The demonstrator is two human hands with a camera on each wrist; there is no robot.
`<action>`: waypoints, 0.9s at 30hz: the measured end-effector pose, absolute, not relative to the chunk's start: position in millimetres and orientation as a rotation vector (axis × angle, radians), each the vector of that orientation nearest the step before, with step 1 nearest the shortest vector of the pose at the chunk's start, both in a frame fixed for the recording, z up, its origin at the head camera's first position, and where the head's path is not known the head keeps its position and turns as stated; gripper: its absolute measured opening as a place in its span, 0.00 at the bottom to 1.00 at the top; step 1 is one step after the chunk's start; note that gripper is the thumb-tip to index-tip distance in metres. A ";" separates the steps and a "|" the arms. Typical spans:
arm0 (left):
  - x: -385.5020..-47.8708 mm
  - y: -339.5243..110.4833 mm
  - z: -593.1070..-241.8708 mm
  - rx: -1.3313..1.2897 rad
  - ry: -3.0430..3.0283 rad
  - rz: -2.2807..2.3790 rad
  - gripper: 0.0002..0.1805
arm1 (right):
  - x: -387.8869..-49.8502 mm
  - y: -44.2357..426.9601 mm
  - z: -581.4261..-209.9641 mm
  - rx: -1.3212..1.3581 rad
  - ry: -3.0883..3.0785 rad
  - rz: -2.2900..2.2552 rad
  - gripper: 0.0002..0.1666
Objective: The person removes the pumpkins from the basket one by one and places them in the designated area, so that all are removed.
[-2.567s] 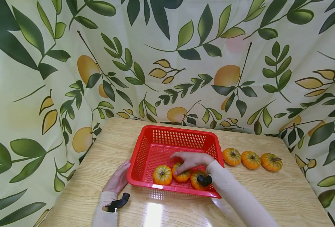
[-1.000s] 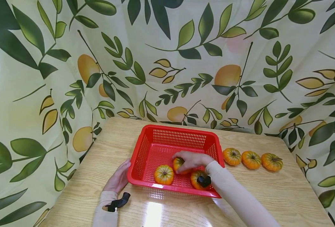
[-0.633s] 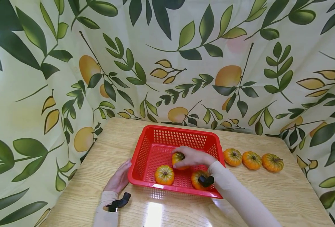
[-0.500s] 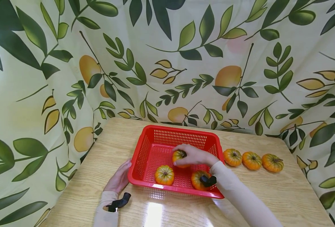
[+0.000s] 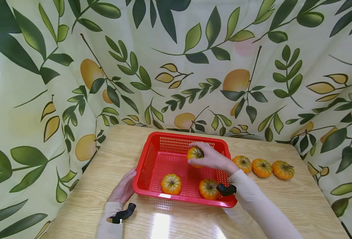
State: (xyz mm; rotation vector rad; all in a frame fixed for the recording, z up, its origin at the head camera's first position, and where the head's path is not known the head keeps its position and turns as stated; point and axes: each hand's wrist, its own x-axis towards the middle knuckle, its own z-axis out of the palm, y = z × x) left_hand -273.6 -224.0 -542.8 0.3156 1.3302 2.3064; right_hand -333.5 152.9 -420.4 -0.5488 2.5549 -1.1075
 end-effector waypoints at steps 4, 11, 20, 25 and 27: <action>-273.6 -224.3 -542.8 0.319 1.335 2.307 0.18 | -331.2 159.7 -418.0 -0.551 2.588 -1.137 0.36; -272.8 -223.5 -540.6 0.306 1.348 2.302 0.18 | -326.7 171.9 -412.6 -0.531 2.635 -1.167 0.29; -274.3 -223.7 -543.4 0.336 1.344 2.298 0.18 | -318.8 188.6 -411.2 -0.505 2.658 -1.238 0.27; -274.7 -224.1 -544.3 0.303 1.354 2.300 0.18 | -312.8 200.3 -410.3 -0.380 2.675 -1.352 0.24; -274.6 -224.4 -544.0 0.290 1.356 2.303 0.18 | -311.2 204.6 -410.3 -0.342 2.694 -1.400 0.23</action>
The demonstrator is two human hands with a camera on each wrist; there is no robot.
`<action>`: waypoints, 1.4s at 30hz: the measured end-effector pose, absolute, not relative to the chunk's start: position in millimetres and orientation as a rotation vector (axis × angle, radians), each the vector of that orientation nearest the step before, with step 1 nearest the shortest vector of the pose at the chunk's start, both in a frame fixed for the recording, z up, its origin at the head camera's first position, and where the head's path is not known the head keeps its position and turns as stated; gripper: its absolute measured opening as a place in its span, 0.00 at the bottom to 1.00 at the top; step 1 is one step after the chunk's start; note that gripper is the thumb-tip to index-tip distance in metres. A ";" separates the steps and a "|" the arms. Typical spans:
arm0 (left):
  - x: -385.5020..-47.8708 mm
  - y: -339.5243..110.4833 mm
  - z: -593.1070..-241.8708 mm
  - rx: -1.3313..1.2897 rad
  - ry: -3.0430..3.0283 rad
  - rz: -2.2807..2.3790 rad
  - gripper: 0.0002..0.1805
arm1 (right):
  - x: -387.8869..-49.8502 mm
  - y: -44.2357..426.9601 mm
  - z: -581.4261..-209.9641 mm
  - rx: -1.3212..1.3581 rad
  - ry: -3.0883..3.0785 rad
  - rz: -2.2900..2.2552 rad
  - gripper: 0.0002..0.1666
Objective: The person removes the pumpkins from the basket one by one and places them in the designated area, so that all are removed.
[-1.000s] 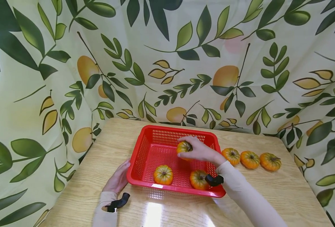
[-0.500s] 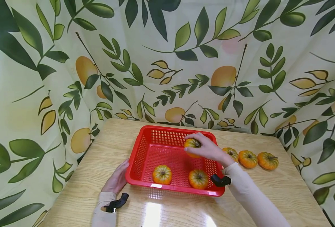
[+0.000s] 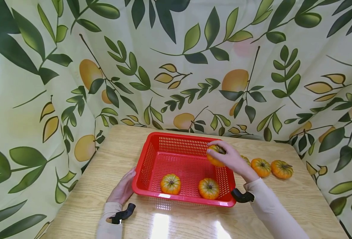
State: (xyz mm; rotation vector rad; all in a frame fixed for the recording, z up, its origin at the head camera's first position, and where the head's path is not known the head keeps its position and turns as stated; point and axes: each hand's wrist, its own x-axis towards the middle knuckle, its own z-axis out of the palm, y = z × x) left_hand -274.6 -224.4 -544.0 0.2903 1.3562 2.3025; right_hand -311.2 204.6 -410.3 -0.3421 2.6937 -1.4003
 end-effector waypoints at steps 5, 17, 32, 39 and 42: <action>-274.7 -224.7 -544.1 0.305 1.354 2.302 0.19 | -308.7 213.8 -409.6 -0.308 2.771 -1.462 0.23; -273.9 -224.7 -542.5 0.323 1.359 2.297 0.19 | -297.2 239.3 -404.8 -0.184 2.827 -1.379 0.27; -273.4 -223.6 -541.1 0.284 1.365 2.303 0.19 | -277.9 276.7 -416.7 0.017 2.850 -1.350 0.31; -273.0 -223.8 -541.0 0.270 1.374 2.296 0.19 | -271.3 287.5 -431.5 0.104 2.824 -1.313 0.35; -272.8 -223.7 -540.7 0.265 1.381 2.295 0.19 | -268.6 290.0 -436.2 0.142 2.807 -1.309 0.36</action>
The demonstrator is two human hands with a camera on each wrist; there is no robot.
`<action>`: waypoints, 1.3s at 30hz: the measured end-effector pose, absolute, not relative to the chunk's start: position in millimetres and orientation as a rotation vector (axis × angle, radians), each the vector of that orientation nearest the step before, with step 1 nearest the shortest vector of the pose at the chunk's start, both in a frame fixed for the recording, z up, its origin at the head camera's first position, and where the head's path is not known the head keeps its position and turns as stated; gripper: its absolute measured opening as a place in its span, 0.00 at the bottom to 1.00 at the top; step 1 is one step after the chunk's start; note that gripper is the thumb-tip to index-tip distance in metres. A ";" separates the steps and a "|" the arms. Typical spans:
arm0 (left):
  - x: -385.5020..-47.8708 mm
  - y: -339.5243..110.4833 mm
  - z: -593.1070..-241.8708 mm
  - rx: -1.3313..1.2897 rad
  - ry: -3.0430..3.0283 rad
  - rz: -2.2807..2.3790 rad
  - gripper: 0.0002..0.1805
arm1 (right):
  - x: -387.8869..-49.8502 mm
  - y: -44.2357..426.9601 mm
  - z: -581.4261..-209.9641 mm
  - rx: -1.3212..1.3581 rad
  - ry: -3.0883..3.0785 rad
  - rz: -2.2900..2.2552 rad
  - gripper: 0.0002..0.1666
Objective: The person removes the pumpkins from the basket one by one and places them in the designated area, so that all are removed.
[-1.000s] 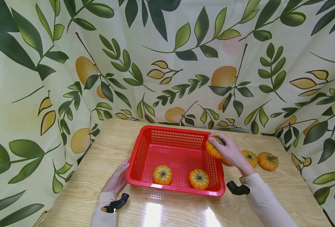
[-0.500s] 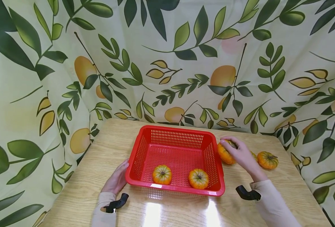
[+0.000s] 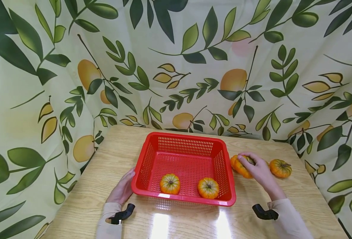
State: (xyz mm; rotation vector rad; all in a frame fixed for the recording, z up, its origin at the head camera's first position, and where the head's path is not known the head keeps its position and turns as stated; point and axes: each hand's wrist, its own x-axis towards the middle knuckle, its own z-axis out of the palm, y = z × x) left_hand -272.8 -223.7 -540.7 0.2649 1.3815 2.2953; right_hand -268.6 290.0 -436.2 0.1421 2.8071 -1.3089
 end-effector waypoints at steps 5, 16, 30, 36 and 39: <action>-272.3 -223.8 -539.9 0.249 1.402 2.286 0.18 | -264.8 292.6 -444.7 0.168 2.797 -1.275 0.36; -272.8 -222.9 -540.3 0.280 1.386 2.290 0.18 | -258.2 299.9 -462.3 0.214 2.723 -1.295 0.38; -272.8 -223.2 -540.4 0.272 1.400 2.288 0.17 | -250.7 308.4 -478.9 0.227 2.681 -1.243 0.42; -273.1 -223.6 -541.3 0.291 1.377 2.298 0.18 | -249.3 308.6 -484.9 0.229 2.657 -1.233 0.42; -273.1 -223.5 -541.3 0.284 1.372 2.303 0.19 | -248.6 308.6 -489.3 0.236 2.657 -1.228 0.42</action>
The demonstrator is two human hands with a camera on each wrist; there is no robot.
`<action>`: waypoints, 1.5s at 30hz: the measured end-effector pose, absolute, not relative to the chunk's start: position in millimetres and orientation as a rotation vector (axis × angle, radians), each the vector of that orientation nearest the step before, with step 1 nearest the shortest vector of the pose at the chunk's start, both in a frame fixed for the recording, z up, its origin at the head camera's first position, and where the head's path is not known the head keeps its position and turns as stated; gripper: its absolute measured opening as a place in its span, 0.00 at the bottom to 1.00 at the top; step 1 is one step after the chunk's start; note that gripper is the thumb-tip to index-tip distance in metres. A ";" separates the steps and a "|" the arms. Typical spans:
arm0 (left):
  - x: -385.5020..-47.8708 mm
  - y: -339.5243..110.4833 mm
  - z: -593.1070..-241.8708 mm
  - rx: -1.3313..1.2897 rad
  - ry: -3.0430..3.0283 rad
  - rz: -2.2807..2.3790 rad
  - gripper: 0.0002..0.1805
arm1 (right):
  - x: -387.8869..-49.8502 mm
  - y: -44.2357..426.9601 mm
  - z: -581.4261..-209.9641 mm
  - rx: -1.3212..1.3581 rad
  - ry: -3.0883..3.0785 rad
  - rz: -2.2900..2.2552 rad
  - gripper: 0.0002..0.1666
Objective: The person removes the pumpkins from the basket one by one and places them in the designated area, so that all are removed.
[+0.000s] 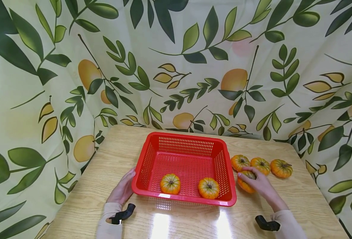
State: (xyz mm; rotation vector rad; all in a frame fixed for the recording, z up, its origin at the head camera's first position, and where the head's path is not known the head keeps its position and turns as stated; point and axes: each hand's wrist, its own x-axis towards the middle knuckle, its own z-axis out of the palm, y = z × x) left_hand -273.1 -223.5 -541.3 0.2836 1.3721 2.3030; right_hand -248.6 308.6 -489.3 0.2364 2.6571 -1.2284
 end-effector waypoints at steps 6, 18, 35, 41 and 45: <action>-272.8 -222.9 -540.9 0.266 1.389 2.299 0.18 | -248.3 310.5 -497.0 0.237 2.654 -1.198 0.41; -272.7 -223.6 -539.9 0.280 1.391 2.293 0.18 | -246.9 309.5 -501.5 0.194 2.638 -1.190 0.41; -272.9 -223.0 -541.1 0.267 1.397 2.285 0.18 | -243.4 307.3 -508.1 0.140 2.694 -1.202 0.36; -273.2 -223.1 -541.6 0.280 1.391 2.285 0.19 | -243.3 309.6 -506.7 0.163 2.659 -1.176 0.39; -273.3 -224.0 -542.1 0.282 1.394 2.285 0.18 | -243.3 310.4 -506.6 0.155 2.655 -1.169 0.39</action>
